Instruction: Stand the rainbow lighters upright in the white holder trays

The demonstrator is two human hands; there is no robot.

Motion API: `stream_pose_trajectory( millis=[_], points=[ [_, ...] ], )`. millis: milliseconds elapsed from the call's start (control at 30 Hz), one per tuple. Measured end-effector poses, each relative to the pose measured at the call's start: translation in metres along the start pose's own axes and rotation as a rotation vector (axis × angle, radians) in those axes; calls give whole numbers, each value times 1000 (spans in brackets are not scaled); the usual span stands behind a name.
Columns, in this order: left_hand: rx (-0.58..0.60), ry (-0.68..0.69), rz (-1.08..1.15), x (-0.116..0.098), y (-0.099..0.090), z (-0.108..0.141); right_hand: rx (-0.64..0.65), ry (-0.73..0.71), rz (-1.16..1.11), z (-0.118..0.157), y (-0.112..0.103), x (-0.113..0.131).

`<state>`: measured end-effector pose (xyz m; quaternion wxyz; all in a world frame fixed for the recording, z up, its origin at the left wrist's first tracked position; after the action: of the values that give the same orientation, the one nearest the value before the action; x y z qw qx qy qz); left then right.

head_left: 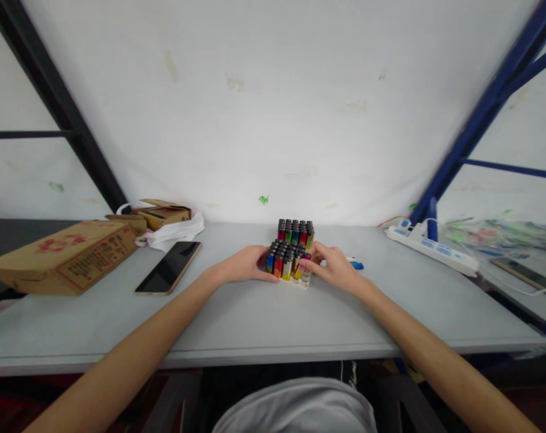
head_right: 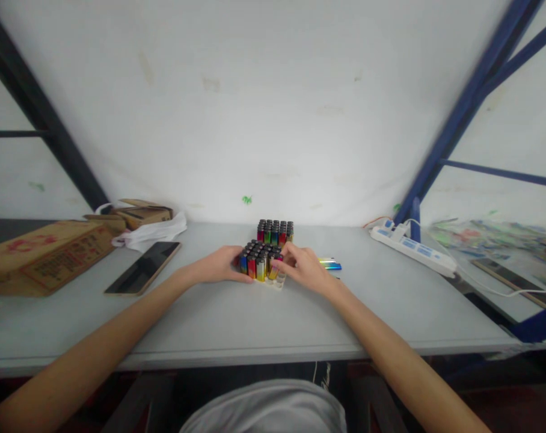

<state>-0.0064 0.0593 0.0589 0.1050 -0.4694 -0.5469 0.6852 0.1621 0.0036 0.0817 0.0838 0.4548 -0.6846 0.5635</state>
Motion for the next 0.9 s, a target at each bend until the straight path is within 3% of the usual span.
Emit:
stream_pose_trajectory(
  millis=[467, 700, 767, 900],
  points=[
    [-1, -5, -6, -2, -1, 1, 111, -118, 235, -4, 6, 14],
    [3, 13, -7, -5, -2, 1, 135, -64, 306, -7, 15, 13],
    [6, 12, -10, -5, -2, 1, 112, -62, 302, -6, 4, 12],
    [-3, 6, -27, -2, -2, 0, -73, 29, 338, 0, -53, -11]
  ],
)
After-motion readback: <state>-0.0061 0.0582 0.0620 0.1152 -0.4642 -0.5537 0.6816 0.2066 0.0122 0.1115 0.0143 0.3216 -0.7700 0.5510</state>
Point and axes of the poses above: each hand's wrist, its own z-axis away from the middle knuckle, its own y-axis out of the palm, x = y × z, the point moved 10 cm from there along -z, towards the middle knuckle, and after that the axes turned 5 degrees about x, right-handed, at the moved point
